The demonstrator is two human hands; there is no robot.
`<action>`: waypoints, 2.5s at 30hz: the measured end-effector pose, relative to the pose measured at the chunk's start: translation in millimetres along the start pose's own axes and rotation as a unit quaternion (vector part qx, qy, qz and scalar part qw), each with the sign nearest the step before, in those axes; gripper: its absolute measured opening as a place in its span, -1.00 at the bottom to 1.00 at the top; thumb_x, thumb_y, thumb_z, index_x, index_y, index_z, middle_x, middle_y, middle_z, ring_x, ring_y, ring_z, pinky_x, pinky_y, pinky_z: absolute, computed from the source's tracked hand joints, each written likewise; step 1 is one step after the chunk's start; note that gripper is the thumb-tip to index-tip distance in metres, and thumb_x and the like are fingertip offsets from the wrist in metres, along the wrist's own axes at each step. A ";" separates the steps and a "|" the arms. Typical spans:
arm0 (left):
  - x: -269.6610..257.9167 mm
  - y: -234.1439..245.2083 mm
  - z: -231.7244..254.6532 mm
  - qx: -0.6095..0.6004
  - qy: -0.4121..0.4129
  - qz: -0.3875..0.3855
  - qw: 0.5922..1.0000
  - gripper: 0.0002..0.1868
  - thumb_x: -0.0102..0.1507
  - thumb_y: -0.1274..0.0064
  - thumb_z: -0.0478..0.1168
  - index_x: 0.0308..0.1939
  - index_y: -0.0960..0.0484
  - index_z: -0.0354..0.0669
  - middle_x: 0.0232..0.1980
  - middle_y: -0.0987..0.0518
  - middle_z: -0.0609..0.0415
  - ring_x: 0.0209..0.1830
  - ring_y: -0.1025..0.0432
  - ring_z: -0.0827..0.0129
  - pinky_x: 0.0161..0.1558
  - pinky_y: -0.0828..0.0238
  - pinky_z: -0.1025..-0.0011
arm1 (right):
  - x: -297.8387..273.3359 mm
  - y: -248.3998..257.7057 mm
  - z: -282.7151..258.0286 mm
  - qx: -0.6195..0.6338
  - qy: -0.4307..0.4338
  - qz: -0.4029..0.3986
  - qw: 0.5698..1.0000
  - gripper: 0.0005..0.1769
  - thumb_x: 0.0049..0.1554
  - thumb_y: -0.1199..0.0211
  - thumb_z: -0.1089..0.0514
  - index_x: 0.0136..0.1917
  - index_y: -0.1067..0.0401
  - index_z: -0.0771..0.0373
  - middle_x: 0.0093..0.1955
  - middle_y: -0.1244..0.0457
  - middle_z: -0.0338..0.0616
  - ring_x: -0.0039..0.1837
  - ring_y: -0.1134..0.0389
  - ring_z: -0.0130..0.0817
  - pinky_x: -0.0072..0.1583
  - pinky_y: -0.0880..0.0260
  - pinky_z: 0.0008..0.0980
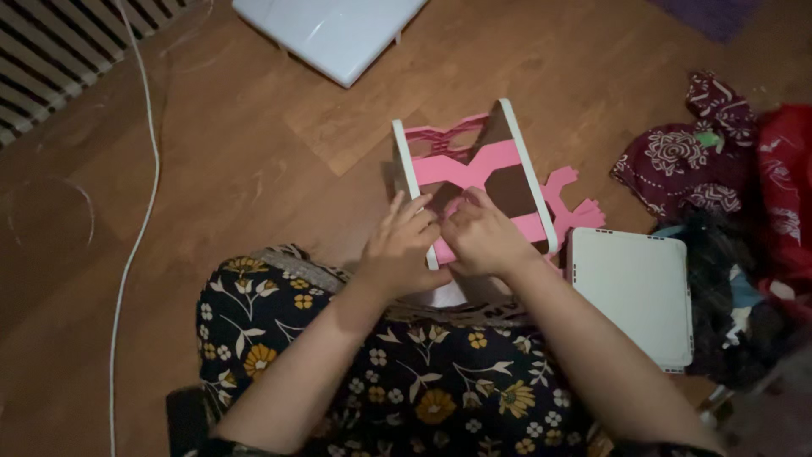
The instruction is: The person assembles pink plastic connectors onto white square panels. They insert the connectors into slots on the panels and press them into place, working with multiple panels and connectors on the floor.
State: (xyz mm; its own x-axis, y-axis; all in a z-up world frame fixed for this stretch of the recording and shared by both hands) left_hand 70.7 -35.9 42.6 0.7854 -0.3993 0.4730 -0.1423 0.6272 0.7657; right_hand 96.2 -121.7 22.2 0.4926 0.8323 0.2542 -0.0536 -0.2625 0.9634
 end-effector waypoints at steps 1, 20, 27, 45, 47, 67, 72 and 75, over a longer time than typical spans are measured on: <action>0.5 1.1 0.9 -0.005 0.004 0.008 1.000 -0.40 -0.15 -0.38 0.00 -0.13 -0.67 -0.27 -0.02 -0.58 -0.08 0.38 -0.33 -0.05 0.45 -0.08 -0.16 | 1.0 -1.7 1.6 -0.004 0.006 -0.013 1.000 -0.45 -0.43 -0.47 0.00 -0.18 -0.50 0.32 -0.24 -0.34 -0.03 0.00 -0.37 -0.05 0.41 -0.16 0.10; -4.4 -3.1 -0.7 -0.014 0.005 0.056 0.998 -0.49 -0.12 -0.36 -0.04 -0.22 -0.62 -0.29 -0.05 -0.55 -0.13 0.29 -0.40 -0.09 0.38 -0.29 0.03 | 11.9 -4.5 4.9 -0.044 0.014 -0.069 0.997 -0.45 -0.36 -0.53 -0.12 -0.20 -0.52 0.28 -0.22 -0.38 -0.07 0.02 -0.39 -0.08 0.32 -0.16 0.07; -3.8 -11.3 2.5 -0.051 -0.133 -0.050 0.989 -0.29 -0.08 -0.37 0.11 -0.02 -0.67 -0.33 0.05 -0.56 -0.16 0.27 -0.32 -0.07 0.45 0.17 -0.13 | 2.7 9.6 -17.7 0.054 0.104 -0.058 0.991 -0.55 -0.33 -0.48 -0.14 -0.40 -0.50 0.29 -0.30 -0.34 0.02 -0.06 -0.38 0.02 0.20 -0.31 -0.06; 67.3 140.6 92.6 -0.054 -0.344 -0.015 0.937 -0.42 0.26 -0.30 0.28 -0.43 -0.46 -0.11 -0.40 -0.44 0.03 -0.35 -0.39 0.15 -0.26 -0.28 0.20 | 37.5 157.9 -28.5 0.196 0.237 -0.074 0.949 -0.50 -0.28 -0.48 -0.22 -0.31 -0.42 0.19 -0.27 -0.26 -0.09 -0.18 -0.30 -0.05 -0.02 -0.25 -0.14; 66.2 150.3 97.2 -0.010 -0.353 0.021 0.935 -0.45 0.35 -0.26 0.27 -0.39 -0.46 -0.06 -0.40 -0.43 0.09 -0.36 -0.39 0.24 -0.28 -0.28 0.29 | 40.5 162.2 -27.8 0.210 0.249 -0.073 0.942 -0.48 -0.27 -0.47 -0.22 -0.25 -0.44 0.19 -0.22 -0.27 -0.09 -0.14 -0.29 -0.07 0.01 -0.24 -0.16; 63.6 106.9 66.0 -0.102 -0.215 -0.184 0.954 0.00 0.06 -0.29 0.31 0.32 -0.38 -0.34 -0.06 -0.48 -0.16 0.11 -0.42 -0.04 0.46 0.06 -0.14 | 39.4 126.9 -3.4 0.203 0.123 -0.043 0.970 -0.64 -0.32 -0.42 -0.02 -0.27 -0.50 0.18 -0.32 -0.30 -0.11 -0.22 -0.32 -0.06 -0.02 -0.24 -0.14; 67.1 105.5 65.8 -0.118 -0.153 -0.102 0.976 -0.37 0.08 -0.28 0.11 0.00 -0.52 -0.31 -0.11 -0.52 -0.14 0.04 -0.44 -0.07 0.45 -0.20 -0.02 | 37.2 127.6 -12.8 0.196 0.085 -0.024 0.977 -0.67 -0.28 -0.41 -0.03 -0.27 -0.49 0.15 -0.30 -0.31 -0.10 -0.19 -0.32 -0.05 0.01 -0.26 -0.14; 62.0 109.4 72.7 -0.117 -0.207 -0.065 0.969 -0.50 0.05 -0.29 0.05 -0.17 -0.48 -0.20 -0.18 -0.49 -0.11 -0.06 -0.43 -0.01 0.36 -0.30 0.01 | 34.2 128.7 -17.8 0.196 0.090 -0.006 0.976 -0.65 -0.26 -0.41 -0.05 -0.26 -0.47 0.18 -0.27 -0.31 -0.08 -0.18 -0.33 -0.05 -0.01 -0.25 -0.15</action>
State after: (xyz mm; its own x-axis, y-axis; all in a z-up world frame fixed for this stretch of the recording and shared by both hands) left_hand 60.0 -40.7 187.3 0.4713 -0.6893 0.5503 0.1212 0.6686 0.7337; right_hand 90.6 -118.3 156.4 0.3290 0.8996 0.2870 0.3058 -0.3891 0.8690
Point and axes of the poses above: each hand's wrist, its own x-axis towards the middle knuckle, its own y-axis out of the back of the hand, z = x × y, the point moved 9 cm from there along x, towards the middle knuckle
